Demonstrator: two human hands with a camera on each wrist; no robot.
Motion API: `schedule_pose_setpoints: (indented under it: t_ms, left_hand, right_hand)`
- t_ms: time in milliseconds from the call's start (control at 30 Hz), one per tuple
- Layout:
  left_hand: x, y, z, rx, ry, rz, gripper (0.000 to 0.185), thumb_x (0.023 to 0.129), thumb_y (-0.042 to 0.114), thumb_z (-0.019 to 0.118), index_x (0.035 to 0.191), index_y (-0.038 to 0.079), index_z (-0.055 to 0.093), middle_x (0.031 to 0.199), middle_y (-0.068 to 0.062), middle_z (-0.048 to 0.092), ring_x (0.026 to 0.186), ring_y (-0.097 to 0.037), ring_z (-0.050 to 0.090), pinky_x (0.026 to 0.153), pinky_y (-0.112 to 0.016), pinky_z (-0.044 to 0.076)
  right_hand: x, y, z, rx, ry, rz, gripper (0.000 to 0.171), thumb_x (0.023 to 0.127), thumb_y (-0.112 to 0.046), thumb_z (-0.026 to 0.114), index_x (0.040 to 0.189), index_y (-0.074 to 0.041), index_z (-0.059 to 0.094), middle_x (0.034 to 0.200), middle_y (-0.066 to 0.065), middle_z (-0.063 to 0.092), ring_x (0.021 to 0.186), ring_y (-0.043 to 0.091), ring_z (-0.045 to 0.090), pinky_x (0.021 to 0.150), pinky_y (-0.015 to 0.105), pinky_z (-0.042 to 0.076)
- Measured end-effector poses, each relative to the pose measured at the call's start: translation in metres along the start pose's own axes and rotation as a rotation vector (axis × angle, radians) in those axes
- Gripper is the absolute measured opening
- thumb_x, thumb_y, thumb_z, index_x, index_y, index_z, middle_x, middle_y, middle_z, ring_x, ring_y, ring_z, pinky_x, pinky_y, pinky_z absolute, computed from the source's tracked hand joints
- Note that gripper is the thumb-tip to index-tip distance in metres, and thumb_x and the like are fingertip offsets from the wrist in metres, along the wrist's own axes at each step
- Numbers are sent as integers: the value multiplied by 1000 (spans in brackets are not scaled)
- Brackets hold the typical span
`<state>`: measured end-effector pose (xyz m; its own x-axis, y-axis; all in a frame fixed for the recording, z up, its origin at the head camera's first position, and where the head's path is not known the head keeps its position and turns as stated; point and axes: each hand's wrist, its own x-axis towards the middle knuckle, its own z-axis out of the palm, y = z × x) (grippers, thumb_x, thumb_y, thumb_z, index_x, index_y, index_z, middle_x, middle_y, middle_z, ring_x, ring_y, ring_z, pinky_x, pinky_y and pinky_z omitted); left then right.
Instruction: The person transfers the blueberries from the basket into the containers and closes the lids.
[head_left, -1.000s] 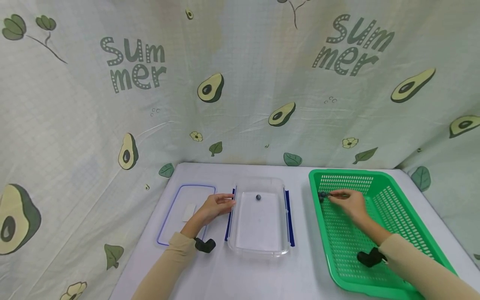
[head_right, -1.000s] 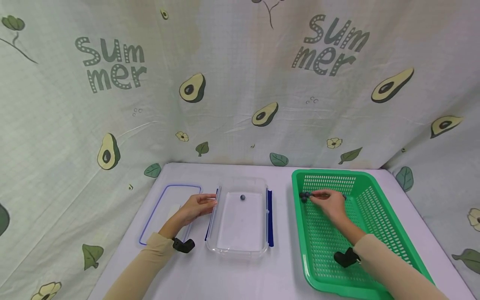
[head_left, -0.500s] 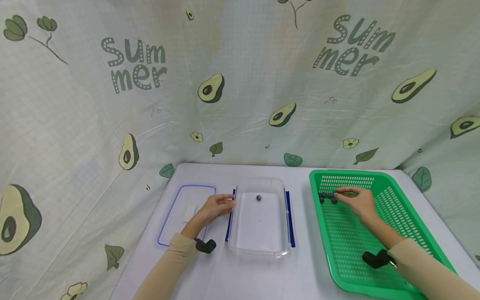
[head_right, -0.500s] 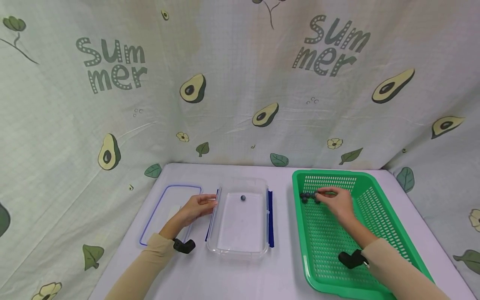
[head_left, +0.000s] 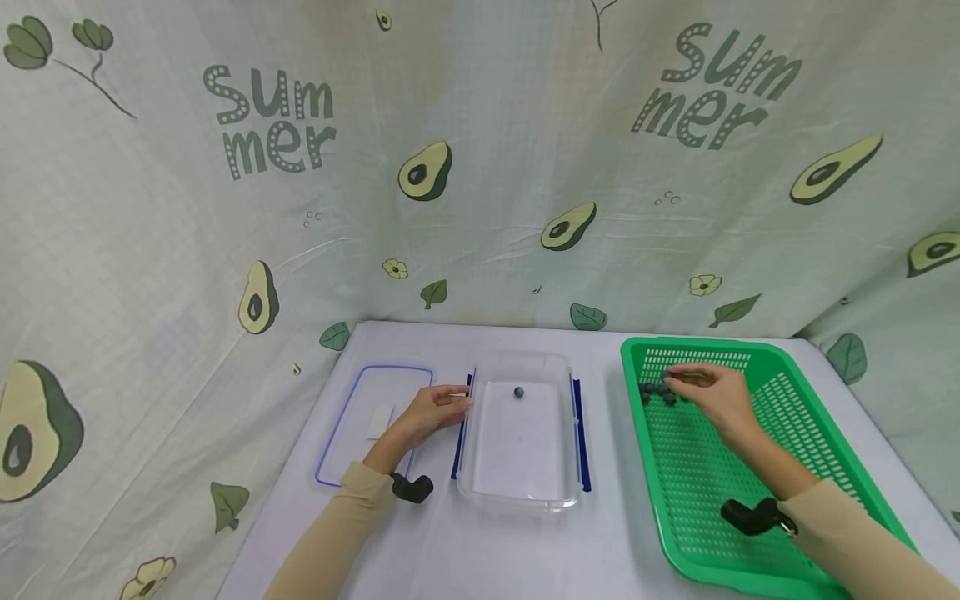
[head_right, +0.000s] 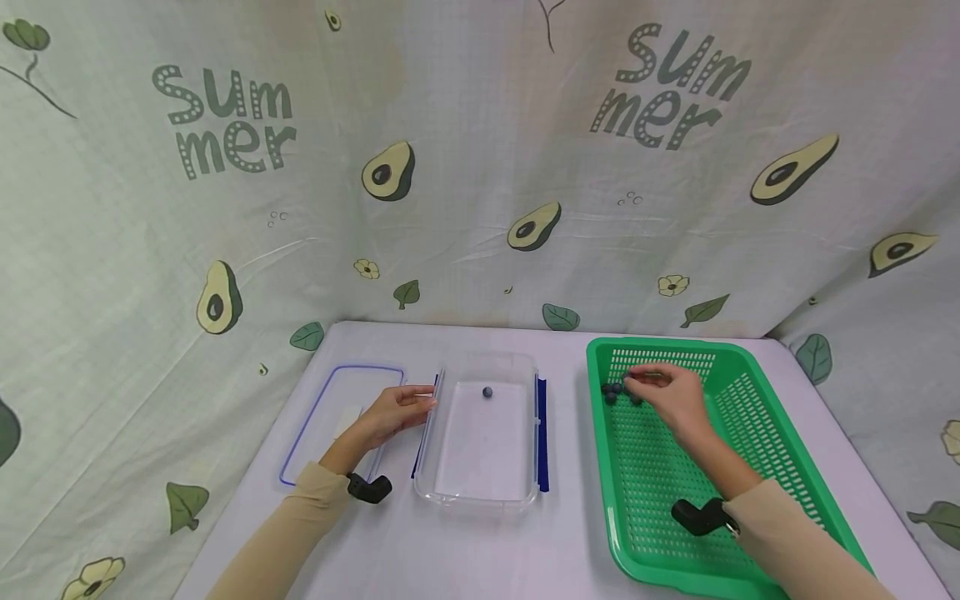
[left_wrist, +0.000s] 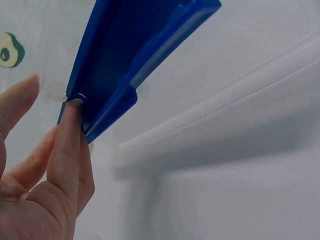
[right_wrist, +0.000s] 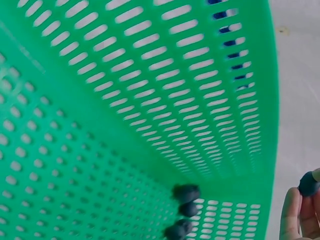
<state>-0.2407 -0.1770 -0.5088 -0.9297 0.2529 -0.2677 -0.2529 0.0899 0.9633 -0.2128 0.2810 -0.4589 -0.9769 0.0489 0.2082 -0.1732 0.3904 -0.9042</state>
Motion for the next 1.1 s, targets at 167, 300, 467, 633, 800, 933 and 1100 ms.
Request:
schedule_pose_setpoints:
  t_ms: [167,300,467,633,800,933,1100]
  left_hand:
    - [-1,1,0,-10,-5,6,48,94,12,71,137,-4,55,118,-16,67,117,-33,61,93,-33,56]
    - [-1,2,0,-4,-1,5,49,94,13,72,137,-6,55,119,-16,67,117,-34,61,93,-33,56]
    - [-2,2,1,-5,12,-6,49,94,12,72,136,-5,56,120,-17,66,116,-33,62,93,-33,56]
    - [-1,0,2,-2,14,0,49,93,14,73,135,-5,56,121,-18,66,115,-32,63,92,-33,56]
    - [-1,-1,1,-1,9,-4,49,93,13,72,136,-5,56,122,-18,66,118,-35,61,93,-33,56]
    - [-1,-1,2,4,13,2,48,94,13,72,135,-5,56,122,-18,66,118,-36,60,93,-34,56]
    - [0,-1,2,-1,17,2,47,94,13,72,134,-5,57,120,-17,67,116,-34,62,93,-34,56]
  right_hand:
    - [2,-13,6,41,-35,10,39,92,-13,74,117,15,63,93,-15,70,85,-4,65,72,16,56]
    - [5,-21,13,111,-53,1,37,91,-9,75,116,16,63,95,-11,72,86,-1,66,72,16,56]
    - [9,-28,23,242,-78,-18,33,89,0,73,115,18,63,96,-8,72,86,3,68,75,17,57]
    - [10,-33,36,219,-93,-14,33,90,-3,74,114,18,63,96,-5,71,86,3,67,76,20,59]
    - [13,-40,50,189,-113,7,35,90,-6,75,114,15,64,97,-1,71,87,3,68,77,23,59]
    - [18,-46,60,213,-137,8,35,89,-7,76,114,14,65,97,1,72,88,5,69,78,22,59]
    - [25,-50,71,263,-161,15,36,87,-5,77,113,16,64,98,2,71,87,5,69,78,21,58]
